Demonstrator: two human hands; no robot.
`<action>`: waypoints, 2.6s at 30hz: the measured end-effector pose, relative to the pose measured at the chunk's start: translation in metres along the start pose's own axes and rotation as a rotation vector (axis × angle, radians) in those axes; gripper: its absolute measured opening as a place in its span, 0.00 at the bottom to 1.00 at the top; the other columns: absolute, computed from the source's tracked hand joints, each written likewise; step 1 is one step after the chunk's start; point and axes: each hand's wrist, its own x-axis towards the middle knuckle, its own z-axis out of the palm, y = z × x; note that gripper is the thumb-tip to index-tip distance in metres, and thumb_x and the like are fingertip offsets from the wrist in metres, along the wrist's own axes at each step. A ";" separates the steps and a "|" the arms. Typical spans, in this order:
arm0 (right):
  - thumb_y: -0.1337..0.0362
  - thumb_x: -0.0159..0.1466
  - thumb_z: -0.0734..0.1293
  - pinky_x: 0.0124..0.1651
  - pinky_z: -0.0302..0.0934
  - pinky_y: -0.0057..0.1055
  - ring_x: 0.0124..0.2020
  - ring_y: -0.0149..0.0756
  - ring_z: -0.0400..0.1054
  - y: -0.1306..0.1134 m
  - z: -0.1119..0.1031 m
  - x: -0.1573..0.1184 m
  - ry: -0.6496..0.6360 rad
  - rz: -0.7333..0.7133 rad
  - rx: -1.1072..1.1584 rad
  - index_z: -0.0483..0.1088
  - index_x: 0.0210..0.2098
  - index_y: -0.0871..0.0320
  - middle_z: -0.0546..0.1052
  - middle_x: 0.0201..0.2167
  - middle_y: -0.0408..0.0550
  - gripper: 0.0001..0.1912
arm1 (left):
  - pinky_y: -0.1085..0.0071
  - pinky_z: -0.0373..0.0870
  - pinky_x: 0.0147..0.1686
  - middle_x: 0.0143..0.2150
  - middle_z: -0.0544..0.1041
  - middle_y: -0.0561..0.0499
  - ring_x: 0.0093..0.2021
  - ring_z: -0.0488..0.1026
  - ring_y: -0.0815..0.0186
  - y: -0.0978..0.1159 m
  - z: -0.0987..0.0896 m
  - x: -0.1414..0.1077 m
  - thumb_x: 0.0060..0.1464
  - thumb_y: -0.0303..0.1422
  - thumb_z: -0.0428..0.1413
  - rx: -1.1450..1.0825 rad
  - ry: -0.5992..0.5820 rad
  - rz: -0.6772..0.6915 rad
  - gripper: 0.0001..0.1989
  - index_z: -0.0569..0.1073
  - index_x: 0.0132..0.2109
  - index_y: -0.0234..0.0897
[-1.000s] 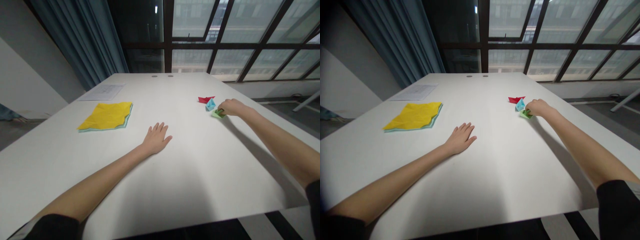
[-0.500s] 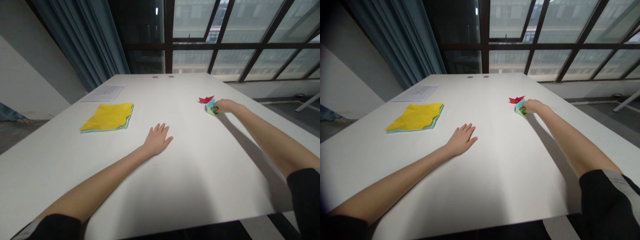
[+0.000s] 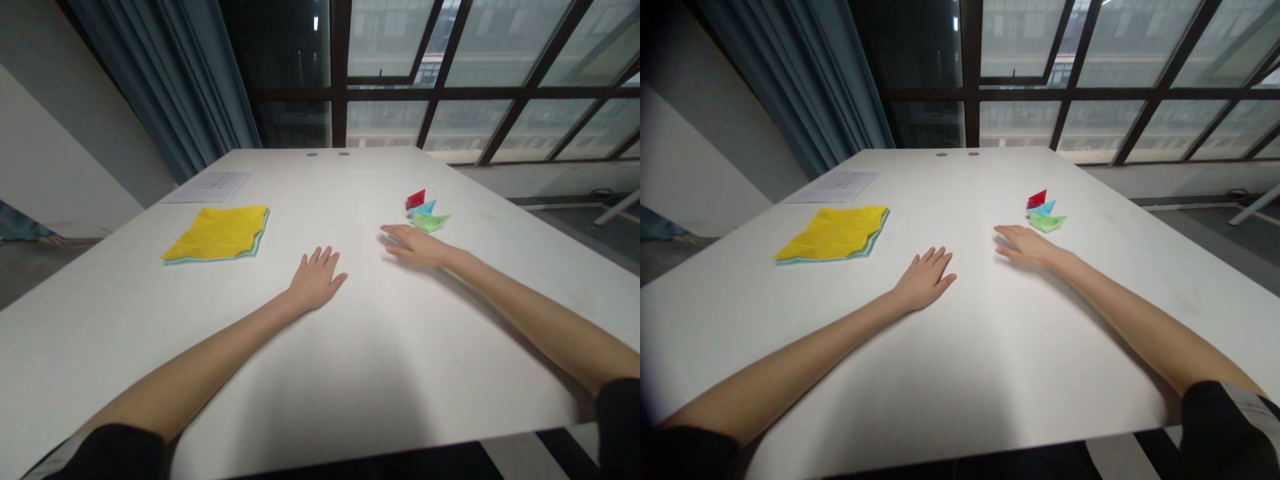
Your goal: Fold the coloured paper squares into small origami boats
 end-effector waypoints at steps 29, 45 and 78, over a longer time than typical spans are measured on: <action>0.41 0.62 0.50 0.63 0.40 0.54 0.66 0.49 0.42 -0.045 0.021 -0.016 -0.129 0.043 0.113 0.45 0.65 0.56 0.48 0.66 0.55 0.38 | 0.60 0.61 0.51 0.56 0.66 0.37 0.52 0.67 0.50 -0.114 -0.095 0.001 0.45 0.51 0.53 0.136 -0.081 -0.185 0.35 0.64 0.55 0.33; 0.42 0.63 0.51 0.63 0.40 0.54 0.66 0.48 0.42 -0.043 0.022 -0.023 -0.116 0.040 0.120 0.46 0.65 0.55 0.48 0.66 0.54 0.37 | 0.68 0.64 0.41 0.45 0.75 0.42 0.44 0.71 0.55 -0.180 -0.102 -0.012 0.46 0.41 0.48 0.117 -0.202 -0.411 0.20 0.72 0.42 0.33; 0.56 0.67 0.48 0.54 0.57 0.38 0.49 0.42 0.67 -0.039 0.021 -0.005 0.180 0.109 0.400 0.74 0.40 0.56 0.74 0.47 0.50 0.25 | 0.56 0.50 0.59 0.65 0.55 0.40 0.64 0.51 0.51 -0.046 -0.043 0.002 0.54 0.50 0.48 0.004 -0.152 0.244 0.32 0.59 0.61 0.39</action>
